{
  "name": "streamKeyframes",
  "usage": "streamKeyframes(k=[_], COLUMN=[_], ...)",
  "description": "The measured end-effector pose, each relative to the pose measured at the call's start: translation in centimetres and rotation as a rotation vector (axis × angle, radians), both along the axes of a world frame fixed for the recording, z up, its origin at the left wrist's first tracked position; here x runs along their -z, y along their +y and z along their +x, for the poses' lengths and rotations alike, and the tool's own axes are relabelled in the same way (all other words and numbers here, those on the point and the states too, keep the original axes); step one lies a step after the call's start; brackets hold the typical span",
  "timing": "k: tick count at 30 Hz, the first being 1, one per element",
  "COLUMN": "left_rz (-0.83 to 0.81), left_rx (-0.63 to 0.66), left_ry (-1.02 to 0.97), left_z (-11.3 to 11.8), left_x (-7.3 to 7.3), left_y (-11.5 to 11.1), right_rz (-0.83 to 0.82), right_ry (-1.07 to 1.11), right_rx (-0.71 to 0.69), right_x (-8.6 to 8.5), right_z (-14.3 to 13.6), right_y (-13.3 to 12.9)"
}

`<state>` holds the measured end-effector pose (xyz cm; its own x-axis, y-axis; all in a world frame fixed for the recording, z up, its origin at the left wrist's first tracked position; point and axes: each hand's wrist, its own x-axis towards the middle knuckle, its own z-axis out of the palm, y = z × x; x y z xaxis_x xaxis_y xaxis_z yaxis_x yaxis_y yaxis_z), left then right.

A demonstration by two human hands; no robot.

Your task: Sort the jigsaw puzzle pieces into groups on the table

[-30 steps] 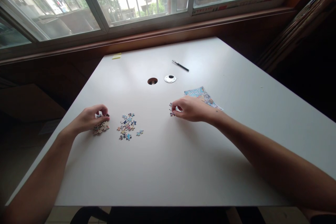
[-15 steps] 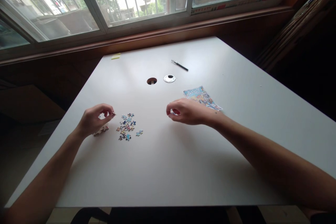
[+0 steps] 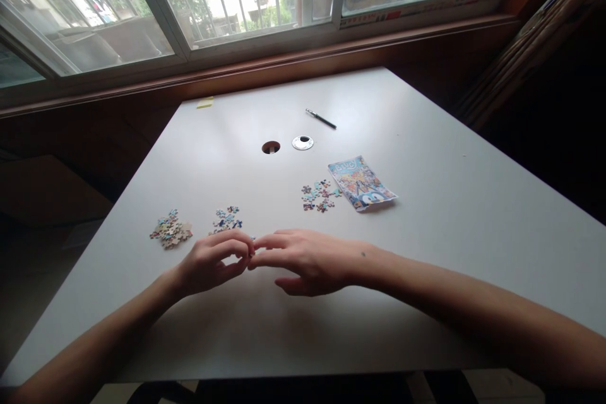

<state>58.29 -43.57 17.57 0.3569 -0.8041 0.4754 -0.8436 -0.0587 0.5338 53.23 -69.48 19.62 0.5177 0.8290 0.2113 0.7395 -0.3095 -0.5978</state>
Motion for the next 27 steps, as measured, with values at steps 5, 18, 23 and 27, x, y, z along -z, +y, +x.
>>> streamKeyframes(k=[5,18,23,27], left_rz=[-0.024,-0.134,-0.159,-0.16], left_rx=[0.01,-0.042,-0.068,-0.05], left_ry=[-0.041,-0.058,-0.091,-0.096], left_z=[0.0,-0.2,-0.3,-0.3], left_x=[0.1,-0.1,-0.1,-0.1], left_y=[0.0,0.1,0.1,0.0], right_rz=[-0.069,0.285,0.22,0.165], right_ry=[-0.072,0.063,0.137,0.133], right_rx=[-0.022,0.203,0.103,0.058], right_x=[0.1,-0.4,-0.7,0.0], right_z=[-0.2,1.0,0.8,0.5], right_y=[0.1,-0.1,-0.1,0.2])
